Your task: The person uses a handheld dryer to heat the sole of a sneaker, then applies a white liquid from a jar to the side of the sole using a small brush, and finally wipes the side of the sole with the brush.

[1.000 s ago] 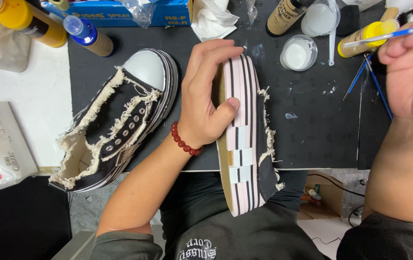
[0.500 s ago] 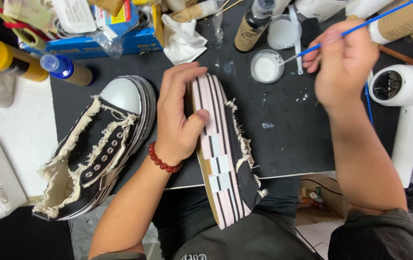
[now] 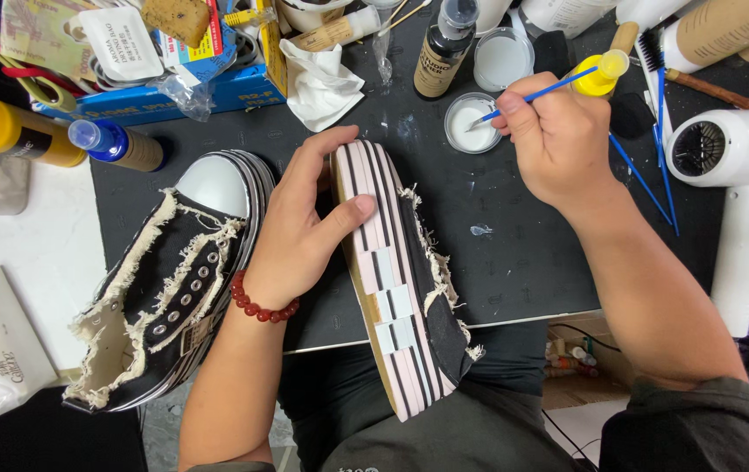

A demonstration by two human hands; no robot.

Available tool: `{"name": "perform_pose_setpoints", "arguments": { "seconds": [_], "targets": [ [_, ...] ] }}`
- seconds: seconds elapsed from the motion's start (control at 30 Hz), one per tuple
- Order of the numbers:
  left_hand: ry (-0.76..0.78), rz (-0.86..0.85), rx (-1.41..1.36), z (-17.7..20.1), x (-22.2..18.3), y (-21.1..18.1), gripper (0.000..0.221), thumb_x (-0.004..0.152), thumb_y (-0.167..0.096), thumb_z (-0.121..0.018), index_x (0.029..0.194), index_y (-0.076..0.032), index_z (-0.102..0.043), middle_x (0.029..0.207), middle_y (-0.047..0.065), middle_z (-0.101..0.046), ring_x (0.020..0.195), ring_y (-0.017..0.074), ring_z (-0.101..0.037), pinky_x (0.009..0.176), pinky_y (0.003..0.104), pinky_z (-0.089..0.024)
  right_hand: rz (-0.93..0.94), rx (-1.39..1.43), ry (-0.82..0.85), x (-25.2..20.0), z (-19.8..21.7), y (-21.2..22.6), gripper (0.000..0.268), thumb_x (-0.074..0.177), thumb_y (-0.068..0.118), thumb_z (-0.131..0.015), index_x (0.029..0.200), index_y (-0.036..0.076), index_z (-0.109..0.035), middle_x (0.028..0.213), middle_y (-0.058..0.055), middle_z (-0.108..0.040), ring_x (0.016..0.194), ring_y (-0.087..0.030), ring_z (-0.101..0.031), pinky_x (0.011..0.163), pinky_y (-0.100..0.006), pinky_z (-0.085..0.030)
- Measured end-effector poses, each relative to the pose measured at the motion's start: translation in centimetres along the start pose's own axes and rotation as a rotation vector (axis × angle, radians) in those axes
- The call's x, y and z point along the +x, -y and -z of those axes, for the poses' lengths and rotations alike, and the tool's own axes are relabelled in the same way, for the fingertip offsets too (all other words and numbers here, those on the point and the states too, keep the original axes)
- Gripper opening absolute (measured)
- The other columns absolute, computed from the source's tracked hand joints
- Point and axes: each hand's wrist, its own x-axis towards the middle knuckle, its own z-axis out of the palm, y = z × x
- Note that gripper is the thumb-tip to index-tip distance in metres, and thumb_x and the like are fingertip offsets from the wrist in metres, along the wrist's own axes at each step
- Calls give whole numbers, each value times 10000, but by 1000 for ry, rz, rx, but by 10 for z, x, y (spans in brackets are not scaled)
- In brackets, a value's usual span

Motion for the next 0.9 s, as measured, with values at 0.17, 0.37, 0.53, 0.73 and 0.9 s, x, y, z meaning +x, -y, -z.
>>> {"name": "perform_pose_setpoints", "arguments": {
  "seconds": [0.17, 0.37, 0.53, 0.73, 0.9],
  "targets": [
    [58, 74, -260, -2, 2, 7, 718, 915, -271, -764, 1517, -47, -443, 1321, 125, -640, 1220, 211, -636, 1081, 369, -509, 68, -40, 21, 2, 1, 1, 206, 1188, 57, -610, 1011, -37, -657, 844, -100, -727, 781, -175, -746, 714, -265, -571],
    [39, 95, -325, -5, 3, 11, 714, 851, -213, -837, 1467, -43, -520, 1287, 119, -636, 1194, 196, -631, 1024, 367, -563, 83, -67, 27, 1, 2, -1, 188, 1171, 55, -625, 1011, -30, -670, 850, -112, -731, 759, -190, -736, 702, -280, -567],
    [36, 133, -309, -1, 13, 11, 669, 789, -208, -882, 1372, -37, -601, 1227, 101, -703, 1155, 183, -680, 965, 358, -604, 60, -38, 25, 1, 1, -4, 231, 1186, 69, -619, 989, -45, -660, 847, -97, -727, 776, -177, -742, 723, -270, -575],
    [97, 114, -232, -4, 26, 11, 650, 785, -229, -885, 1351, -38, -631, 1173, 102, -735, 1073, 196, -708, 956, 361, -596, 51, -12, -24, -2, 2, -6, 253, 1214, 77, -610, 998, -47, -658, 872, -115, -725, 782, -164, -747, 714, -260, -581],
    [153, 47, -317, -3, 22, 15, 688, 850, -289, -859, 1430, -62, -567, 1351, 100, -625, 1226, 210, -669, 1075, 384, -550, -13, 102, -102, -7, 6, -10, 272, 1251, 98, -571, 1047, -72, -630, 891, -129, -712, 767, -148, -711, 716, -245, -578]
  ]
}}
